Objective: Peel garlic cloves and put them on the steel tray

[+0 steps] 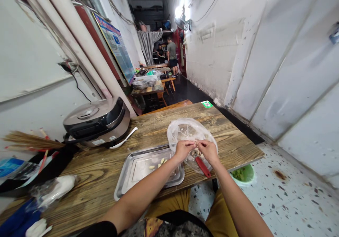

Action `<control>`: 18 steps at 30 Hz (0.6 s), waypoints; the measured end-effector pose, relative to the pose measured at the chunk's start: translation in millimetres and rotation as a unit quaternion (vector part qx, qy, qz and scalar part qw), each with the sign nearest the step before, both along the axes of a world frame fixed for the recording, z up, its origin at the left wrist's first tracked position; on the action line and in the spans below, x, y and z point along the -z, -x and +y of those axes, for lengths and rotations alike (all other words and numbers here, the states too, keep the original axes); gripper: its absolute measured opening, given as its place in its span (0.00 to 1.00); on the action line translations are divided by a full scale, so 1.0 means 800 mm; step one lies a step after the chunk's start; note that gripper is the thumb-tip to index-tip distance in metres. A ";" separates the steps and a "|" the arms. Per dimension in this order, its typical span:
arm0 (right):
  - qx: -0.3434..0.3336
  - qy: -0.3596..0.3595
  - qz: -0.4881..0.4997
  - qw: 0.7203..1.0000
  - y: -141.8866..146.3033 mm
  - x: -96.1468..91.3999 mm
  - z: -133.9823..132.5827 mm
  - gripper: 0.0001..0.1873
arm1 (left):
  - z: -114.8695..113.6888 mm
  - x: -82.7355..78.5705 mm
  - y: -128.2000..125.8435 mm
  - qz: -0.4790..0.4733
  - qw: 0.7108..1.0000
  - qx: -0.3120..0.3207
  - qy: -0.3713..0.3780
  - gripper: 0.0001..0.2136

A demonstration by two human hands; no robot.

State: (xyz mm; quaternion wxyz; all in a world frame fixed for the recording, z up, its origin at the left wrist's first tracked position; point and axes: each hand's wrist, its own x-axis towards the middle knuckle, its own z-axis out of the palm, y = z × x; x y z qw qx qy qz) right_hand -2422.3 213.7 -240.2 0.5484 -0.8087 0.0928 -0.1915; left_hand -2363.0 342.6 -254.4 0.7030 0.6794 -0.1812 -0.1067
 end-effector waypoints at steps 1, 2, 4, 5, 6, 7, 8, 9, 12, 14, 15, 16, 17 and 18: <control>0.004 -0.002 0.003 1.000 0.000 0.001 0.000 0.19 | 0.000 0.000 0.000 0.000 1.000 -0.001 -0.003 0.09; 0.008 -0.004 0.005 1.000 0.000 0.001 0.000 0.19 | 0.000 0.000 0.000 0.000 1.000 -0.002 -0.005 0.08; 0.009 -0.011 0.007 1.000 0.000 0.001 0.001 0.18 | 0.000 -0.001 0.000 -0.001 1.000 0.000 -0.008 0.08; 0.006 -0.016 0.007 1.000 0.000 0.001 0.001 0.18 | 0.000 -0.001 0.000 -0.003 1.000 0.001 -0.010 0.08; 0.000 -0.022 0.008 1.000 0.000 0.001 0.001 0.18 | 0.000 -0.002 0.000 -0.004 1.000 0.002 -0.011 0.08; -0.004 -0.030 0.009 1.000 0.000 0.000 0.001 0.19 | 0.001 -0.002 -0.001 -0.007 1.000 0.004 -0.013 0.08; -0.007 -0.037 0.010 0.999 0.000 0.000 0.002 0.19 | 0.001 -0.003 -0.001 -0.011 1.000 0.004 -0.015 0.08; -0.008 -0.043 0.011 0.999 0.000 -0.001 0.002 0.19 | 0.001 -0.003 -0.001 -0.015 1.000 0.004 -0.018 0.08; -0.007 -0.050 0.013 0.999 0.000 -0.002 0.001 0.18 | 0.002 -0.003 -0.001 -0.025 0.999 -0.001 -0.022 0.08; -0.006 -0.045 0.016 0.999 0.001 -0.003 0.001 0.17 | 0.002 -0.001 -0.001 -0.031 0.999 -0.004 -0.024 0.07; -0.004 -0.041 0.018 0.999 0.001 -0.003 0.001 0.17 | 0.002 0.000 -0.001 -0.034 0.999 -0.004 -0.027 0.07; -0.001 -0.037 0.018 0.999 0.002 -0.003 0.001 0.16 | 0.002 0.001 -0.001 -0.036 0.999 -0.004 -0.029 0.07; 0.002 -0.034 0.018 0.999 0.002 -0.003 0.001 0.16 | 0.001 0.002 -0.001 -0.036 0.999 -0.004 -0.031 0.07; 0.006 -0.031 0.018 0.999 0.002 -0.002 0.001 0.16 | 0.001 0.003 -0.001 -0.034 0.999 -0.003 -0.031 0.07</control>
